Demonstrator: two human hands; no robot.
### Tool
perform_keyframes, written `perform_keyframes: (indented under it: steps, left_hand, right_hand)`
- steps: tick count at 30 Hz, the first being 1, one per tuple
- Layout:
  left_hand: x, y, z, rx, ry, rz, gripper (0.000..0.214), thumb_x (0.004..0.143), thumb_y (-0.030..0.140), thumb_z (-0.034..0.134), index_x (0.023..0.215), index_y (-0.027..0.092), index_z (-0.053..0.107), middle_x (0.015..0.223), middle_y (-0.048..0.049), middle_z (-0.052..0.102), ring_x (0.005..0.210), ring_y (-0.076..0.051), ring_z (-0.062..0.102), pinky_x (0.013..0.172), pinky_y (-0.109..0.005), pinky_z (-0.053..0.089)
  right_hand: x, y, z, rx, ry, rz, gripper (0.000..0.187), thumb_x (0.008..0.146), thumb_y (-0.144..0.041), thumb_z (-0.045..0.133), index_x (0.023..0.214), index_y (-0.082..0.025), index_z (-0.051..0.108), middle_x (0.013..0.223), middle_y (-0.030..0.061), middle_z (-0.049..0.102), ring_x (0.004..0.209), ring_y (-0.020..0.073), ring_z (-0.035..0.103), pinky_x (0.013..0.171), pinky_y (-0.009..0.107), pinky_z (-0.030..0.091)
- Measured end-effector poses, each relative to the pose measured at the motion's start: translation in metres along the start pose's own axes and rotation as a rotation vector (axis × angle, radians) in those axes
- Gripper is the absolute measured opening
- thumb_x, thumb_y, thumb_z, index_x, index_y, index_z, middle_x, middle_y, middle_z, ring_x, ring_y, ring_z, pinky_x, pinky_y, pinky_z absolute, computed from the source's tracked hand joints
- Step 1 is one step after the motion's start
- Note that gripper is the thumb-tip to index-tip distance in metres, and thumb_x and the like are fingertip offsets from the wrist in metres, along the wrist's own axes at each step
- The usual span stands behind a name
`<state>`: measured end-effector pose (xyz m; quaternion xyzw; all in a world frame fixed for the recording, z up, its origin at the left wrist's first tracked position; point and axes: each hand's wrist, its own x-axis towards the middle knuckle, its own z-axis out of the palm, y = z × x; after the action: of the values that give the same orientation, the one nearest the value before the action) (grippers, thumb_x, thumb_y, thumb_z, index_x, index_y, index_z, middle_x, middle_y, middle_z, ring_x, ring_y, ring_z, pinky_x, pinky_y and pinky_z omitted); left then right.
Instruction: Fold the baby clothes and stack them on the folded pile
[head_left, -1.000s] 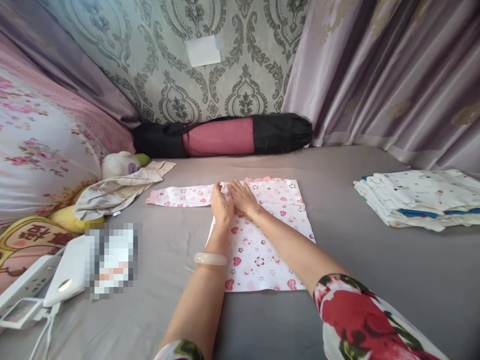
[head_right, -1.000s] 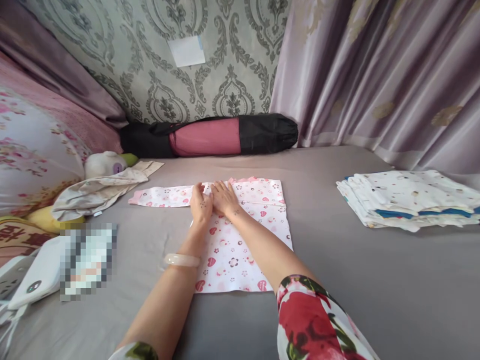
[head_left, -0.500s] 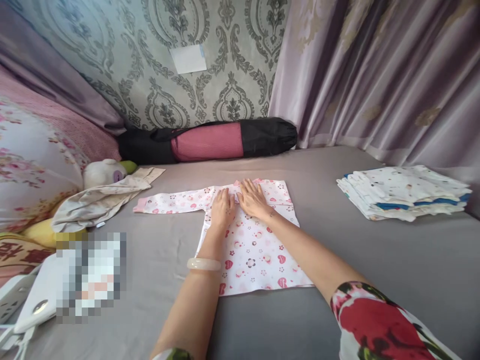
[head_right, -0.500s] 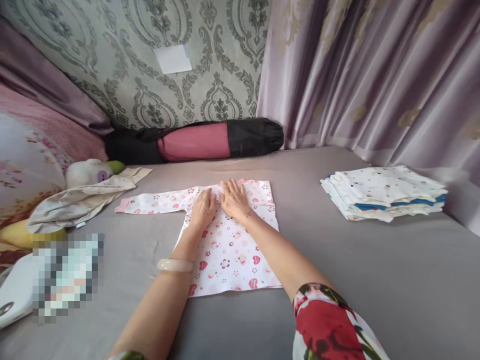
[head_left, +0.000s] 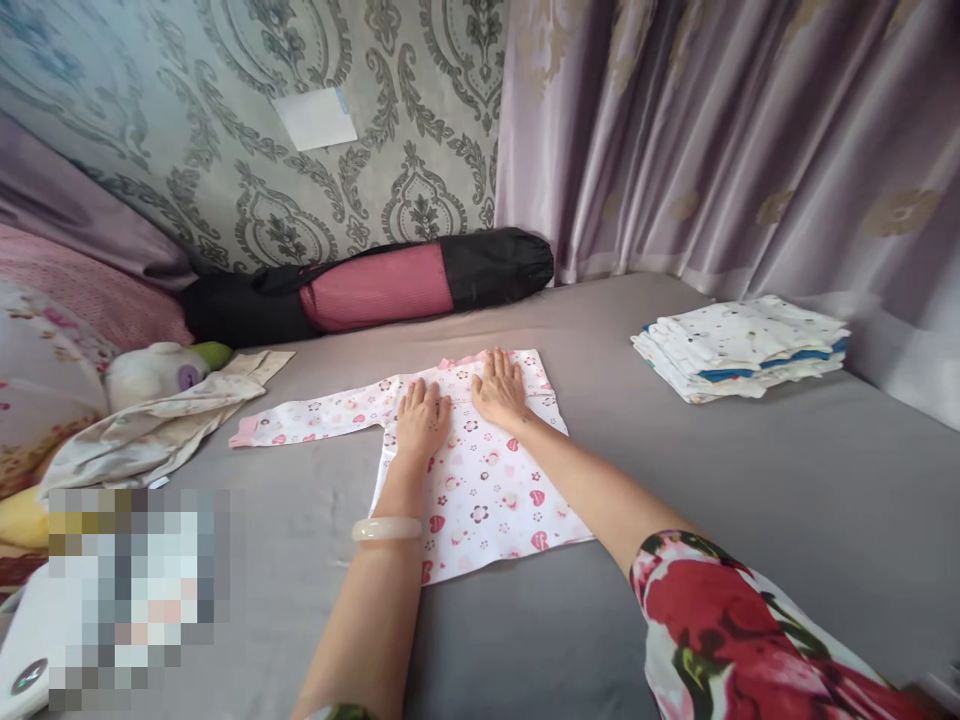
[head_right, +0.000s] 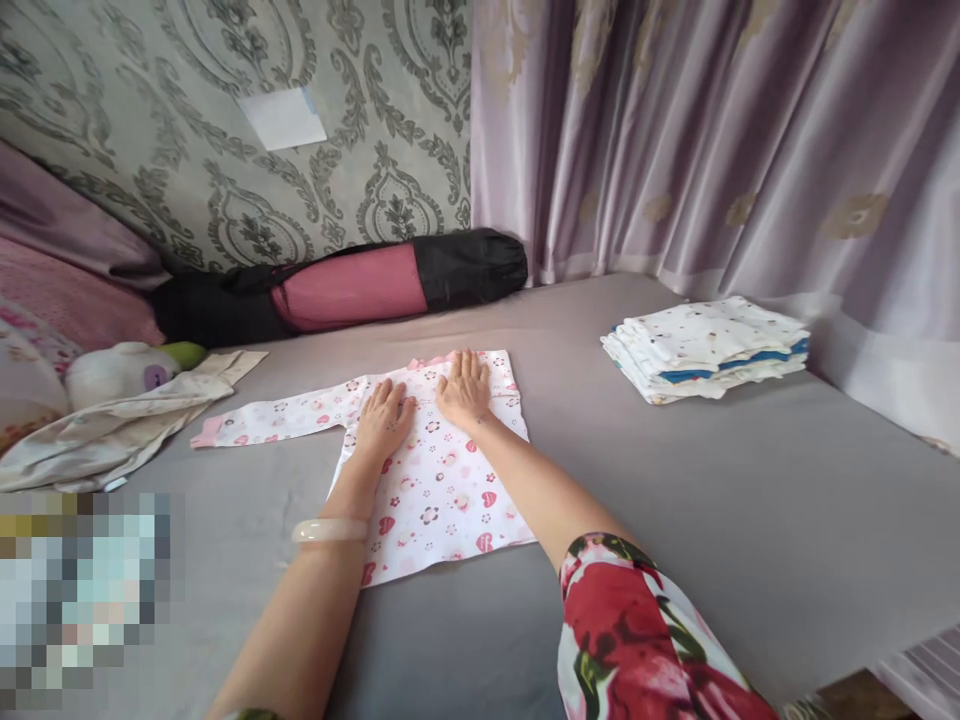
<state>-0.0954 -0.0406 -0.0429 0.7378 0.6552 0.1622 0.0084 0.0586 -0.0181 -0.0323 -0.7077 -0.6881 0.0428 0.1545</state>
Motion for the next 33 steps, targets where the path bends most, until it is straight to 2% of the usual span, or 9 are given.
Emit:
perform_keyframes:
  steps: [4, 12, 15, 19, 23, 26, 29, 33]
  left_hand:
    - [-0.002, 0.000, -0.001, 0.007, 0.000, 0.003, 0.046, 0.098, 0.036, 0.037, 0.136, 0.015, 0.052, 0.151, -0.0146, 0.041, 0.142, -0.029, 0.033, 0.116, -0.043, 0.029]
    - [-0.002, 0.005, -0.007, -0.002, -0.063, -0.061, 0.051, 0.100, 0.038, 0.029, 0.143, 0.015, 0.045, 0.154, -0.0127, 0.037, 0.145, -0.028, 0.028, 0.117, -0.045, 0.025]
    - [-0.002, 0.007, -0.008, 0.000, -0.093, -0.095, 0.055, 0.100, 0.039, 0.027, 0.146, 0.012, 0.040, 0.155, -0.0133, 0.035, 0.145, -0.028, 0.027, 0.118, -0.046, 0.023]
    - [-0.002, 0.006, -0.006, 0.007, -0.079, -0.064, 0.056, 0.099, 0.040, 0.032, 0.145, 0.009, 0.042, 0.154, -0.0158, 0.034, 0.145, -0.030, 0.026, 0.118, -0.048, 0.022]
    - [-0.002, 0.004, -0.005, -0.026, -0.013, -0.066, 0.051, 0.097, 0.037, 0.036, 0.139, 0.010, 0.048, 0.150, -0.0163, 0.041, 0.143, -0.030, 0.031, 0.117, -0.047, 0.026]
    - [-0.001, 0.003, -0.005, -0.064, 0.062, -0.067, 0.047, 0.097, 0.035, 0.035, 0.133, 0.011, 0.054, 0.144, -0.0164, 0.049, 0.140, -0.029, 0.037, 0.115, -0.045, 0.029]
    - [-0.001, 0.003, -0.006, -0.079, 0.086, -0.021, 0.043, 0.097, 0.032, 0.035, 0.131, 0.013, 0.055, 0.143, -0.0139, 0.051, 0.139, -0.027, 0.038, 0.115, -0.045, 0.029]
    - [-0.002, 0.005, -0.007, -0.066, 0.036, 0.026, 0.041, 0.098, 0.032, 0.036, 0.130, 0.018, 0.057, 0.145, -0.0104, 0.050, 0.140, -0.028, 0.038, 0.115, -0.045, 0.030]
  right_hand:
    - [0.001, 0.015, -0.004, -0.047, -0.021, 0.111, 0.066, 0.098, -0.039, 0.026, 0.150, 0.002, 0.026, 0.159, 0.0202, 0.020, 0.147, 0.0287, 0.015, 0.119, 0.044, 0.008]
    - [0.006, 0.038, -0.012, -0.108, -0.095, 0.102, 0.068, 0.098, -0.041, 0.020, 0.151, 0.001, 0.024, 0.160, 0.0173, 0.017, 0.148, 0.0276, 0.012, 0.119, 0.044, 0.009]
    - [0.006, 0.052, -0.017, -0.123, -0.096, 0.090, 0.067, 0.098, -0.040, 0.020, 0.151, 0.000, 0.025, 0.160, 0.0165, 0.020, 0.147, 0.0273, 0.016, 0.118, 0.043, 0.014]
    - [0.006, 0.061, -0.018, -0.143, -0.066, 0.073, 0.065, 0.098, -0.039, 0.022, 0.151, -0.001, 0.027, 0.158, 0.0165, 0.024, 0.146, 0.0265, 0.020, 0.118, 0.040, 0.016]
    - [0.009, 0.060, -0.022, -0.153, -0.130, 0.085, 0.066, 0.098, -0.039, 0.022, 0.151, 0.000, 0.025, 0.159, 0.0172, 0.022, 0.146, 0.0270, 0.020, 0.118, 0.040, 0.016]
    - [0.011, 0.053, -0.028, -0.164, -0.160, 0.073, 0.064, 0.099, -0.038, 0.023, 0.152, -0.003, 0.026, 0.160, 0.0176, 0.019, 0.147, 0.0284, 0.016, 0.118, 0.047, 0.011]
    - [0.011, 0.041, -0.030, -0.153, -0.129, -0.051, 0.060, 0.099, -0.036, 0.020, 0.152, -0.008, 0.028, 0.161, 0.0153, 0.017, 0.148, 0.0269, 0.011, 0.119, 0.050, 0.004]
    - [0.011, 0.027, -0.020, -0.105, -0.135, -0.177, 0.059, 0.100, -0.037, 0.019, 0.153, -0.011, 0.028, 0.162, 0.0111, 0.016, 0.148, 0.0247, 0.011, 0.119, 0.048, 0.004]
